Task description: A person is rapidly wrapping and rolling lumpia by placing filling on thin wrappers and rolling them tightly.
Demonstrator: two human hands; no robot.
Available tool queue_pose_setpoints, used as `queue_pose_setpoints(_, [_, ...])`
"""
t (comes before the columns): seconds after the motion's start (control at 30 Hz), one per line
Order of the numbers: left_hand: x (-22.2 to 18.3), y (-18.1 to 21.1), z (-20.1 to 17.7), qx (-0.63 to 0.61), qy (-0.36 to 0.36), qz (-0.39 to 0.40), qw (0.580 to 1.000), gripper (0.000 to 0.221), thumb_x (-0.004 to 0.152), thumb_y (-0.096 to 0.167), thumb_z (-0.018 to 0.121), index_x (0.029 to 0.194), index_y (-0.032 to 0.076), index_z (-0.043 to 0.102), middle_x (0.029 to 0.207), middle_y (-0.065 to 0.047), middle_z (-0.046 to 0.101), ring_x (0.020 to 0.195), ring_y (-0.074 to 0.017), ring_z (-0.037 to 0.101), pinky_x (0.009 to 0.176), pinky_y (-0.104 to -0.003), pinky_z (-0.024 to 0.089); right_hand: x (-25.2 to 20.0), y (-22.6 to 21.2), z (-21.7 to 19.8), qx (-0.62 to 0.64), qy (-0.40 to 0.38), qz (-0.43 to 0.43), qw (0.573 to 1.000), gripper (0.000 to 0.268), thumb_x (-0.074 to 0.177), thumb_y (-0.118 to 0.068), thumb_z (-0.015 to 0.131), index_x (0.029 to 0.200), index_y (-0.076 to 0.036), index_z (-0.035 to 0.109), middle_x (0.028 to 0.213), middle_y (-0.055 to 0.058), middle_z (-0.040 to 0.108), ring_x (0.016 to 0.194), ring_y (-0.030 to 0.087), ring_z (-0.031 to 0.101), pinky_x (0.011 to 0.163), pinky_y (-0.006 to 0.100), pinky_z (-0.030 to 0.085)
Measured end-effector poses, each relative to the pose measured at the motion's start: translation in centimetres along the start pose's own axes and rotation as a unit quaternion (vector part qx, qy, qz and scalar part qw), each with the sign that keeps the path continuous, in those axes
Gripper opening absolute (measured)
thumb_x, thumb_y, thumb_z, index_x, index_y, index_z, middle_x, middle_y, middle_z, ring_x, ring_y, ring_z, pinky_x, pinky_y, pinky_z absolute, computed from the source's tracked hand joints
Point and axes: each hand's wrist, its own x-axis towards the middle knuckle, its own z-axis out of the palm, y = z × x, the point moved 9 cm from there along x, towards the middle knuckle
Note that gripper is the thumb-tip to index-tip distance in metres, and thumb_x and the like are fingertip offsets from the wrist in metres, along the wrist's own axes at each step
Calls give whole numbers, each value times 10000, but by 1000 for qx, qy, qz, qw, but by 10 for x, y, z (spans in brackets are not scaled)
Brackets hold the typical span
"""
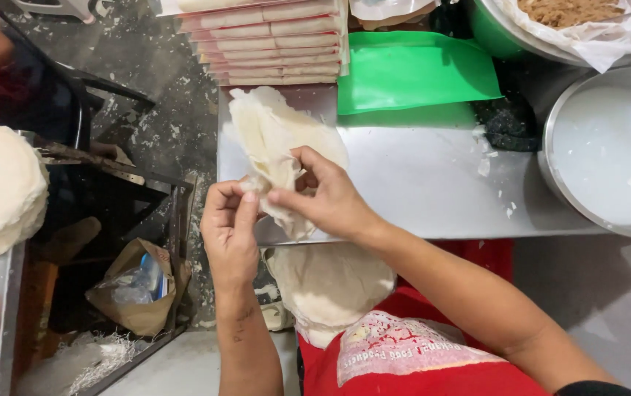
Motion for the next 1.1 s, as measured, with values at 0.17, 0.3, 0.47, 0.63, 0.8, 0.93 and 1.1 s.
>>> queue_pose_setpoints(0.17, [2, -65, -23, -163, 53, -69, 983, 95, 1029, 152, 559, 1091, 83, 538, 892, -87, 650, 812, -146, 703, 744, -317, 640, -1, 40, -19, 139, 8, 76, 987, 206, 888, -113, 786, 1072, -41, 729, 834, 1, 637, 733, 91, 674, 653, 226, 633])
queue_pose_setpoints(0.3, [2, -16, 4, -80, 47, -75, 993, 575, 925, 149, 687, 1375, 123, 331, 1197, -214, 577, 1094, -320, 621, 901, -449, 575, -3, 60, -16, 165, 5, 110, 980, 162, 891, -99, 790, 1027, -30, 736, 798, 19, 636, 710, 103, 680, 659, 286, 658])
queue_pose_setpoints(0.47, [0, 26, 23, 104, -22, -9, 994, 1084, 792, 40, 882, 1626, 123, 195, 1276, -289, 534, 1150, -378, 597, 992, -536, 560, -5, 65, -20, 246, 27, 128, 960, 206, 978, -186, 706, 1147, -76, 664, 934, 30, 653, 753, 132, 725, 643, 300, 668])
queue_pose_setpoints(0.63, [2, 43, 22, 121, -1, 9, 993, 841, 921, -116, 658, 1609, 186, 281, 1400, -353, 531, 1235, -448, 606, 999, -569, 559, -7, 44, -19, 50, -26, 76, 995, 648, 762, -23, 854, 1342, -121, 583, 1104, 125, 739, 947, 198, 735, 835, 380, 651])
queue_pose_setpoints(0.8, [3, 28, -16, 247, 60, -7, 967, 797, 901, -129, 617, 1589, 165, 342, 1469, -323, 473, 1320, -508, 524, 1070, -660, 429, -6, 52, -85, 148, 92, 149, 973, 332, 874, -45, 725, 1204, -34, 689, 999, 127, 751, 818, 212, 764, 699, 343, 658])
queue_pose_setpoints(0.93, [5, 24, -16, 393, 81, 64, 914, 531, 975, 166, 708, 1470, 106, 526, 1515, -230, 370, 1413, -415, 399, 1181, -627, 274, -3, 38, -97, 220, 103, 142, 960, 256, 936, -104, 700, 1181, -32, 687, 963, 138, 768, 776, 231, 784, 659, 399, 672])
queue_pose_setpoints(1.1, [3, 10, 11, 430, 30, 82, 899, 511, 957, 457, 729, 1373, 176, 635, 1578, -157, 347, 1466, -390, 327, 1160, -732, 93, -11, -36, -80, 240, 26, 65, 968, 367, 944, -81, 668, 1305, -29, 626, 1072, 192, 756, 860, 274, 783, 713, 457, 676])
